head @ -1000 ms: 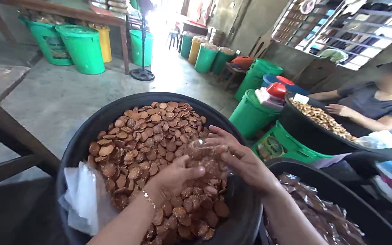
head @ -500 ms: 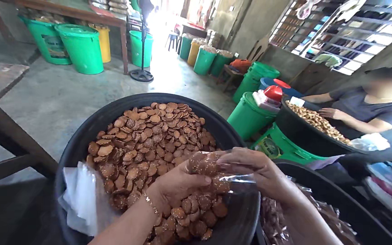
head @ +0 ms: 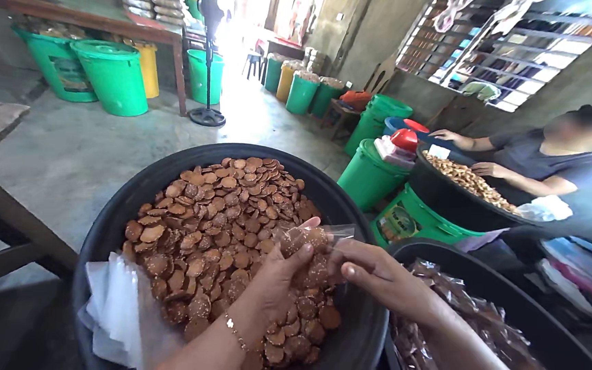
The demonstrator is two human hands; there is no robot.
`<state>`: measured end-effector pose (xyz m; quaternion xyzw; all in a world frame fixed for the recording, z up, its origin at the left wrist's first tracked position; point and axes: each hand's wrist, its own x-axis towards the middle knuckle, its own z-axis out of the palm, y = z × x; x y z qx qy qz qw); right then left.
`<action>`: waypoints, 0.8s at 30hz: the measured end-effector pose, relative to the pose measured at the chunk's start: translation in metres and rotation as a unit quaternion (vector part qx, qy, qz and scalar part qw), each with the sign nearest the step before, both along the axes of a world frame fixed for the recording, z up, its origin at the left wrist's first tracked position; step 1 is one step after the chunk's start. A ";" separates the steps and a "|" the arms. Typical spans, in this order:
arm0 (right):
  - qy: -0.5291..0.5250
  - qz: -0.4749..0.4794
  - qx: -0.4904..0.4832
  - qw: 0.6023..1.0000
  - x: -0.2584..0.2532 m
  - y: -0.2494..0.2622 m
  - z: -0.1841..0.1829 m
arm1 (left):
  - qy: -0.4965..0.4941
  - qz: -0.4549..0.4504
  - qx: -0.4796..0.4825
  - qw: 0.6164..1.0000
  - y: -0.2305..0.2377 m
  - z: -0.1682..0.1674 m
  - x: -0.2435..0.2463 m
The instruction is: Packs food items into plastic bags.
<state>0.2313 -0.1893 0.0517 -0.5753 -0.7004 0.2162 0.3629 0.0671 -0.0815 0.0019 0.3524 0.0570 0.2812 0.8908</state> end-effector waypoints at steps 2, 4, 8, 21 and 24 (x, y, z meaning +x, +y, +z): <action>0.021 -0.049 0.019 0.998 -0.005 0.003 -0.001 | 0.010 0.012 -0.016 1.000 -0.004 0.002 -0.001; 0.020 -0.092 0.045 0.995 -0.015 0.011 -0.005 | 0.041 0.036 -0.039 0.998 -0.008 0.007 -0.002; -0.167 -0.158 0.134 0.964 -0.027 0.021 -0.019 | 0.111 0.111 0.073 0.985 -0.004 0.006 -0.002; -0.132 -0.127 0.247 0.952 -0.039 0.017 -0.071 | 0.139 0.120 0.135 0.974 0.005 -0.016 0.010; -0.181 -0.018 0.263 0.947 -0.040 -0.004 -0.083 | 0.138 -0.018 0.117 0.983 0.007 -0.036 0.001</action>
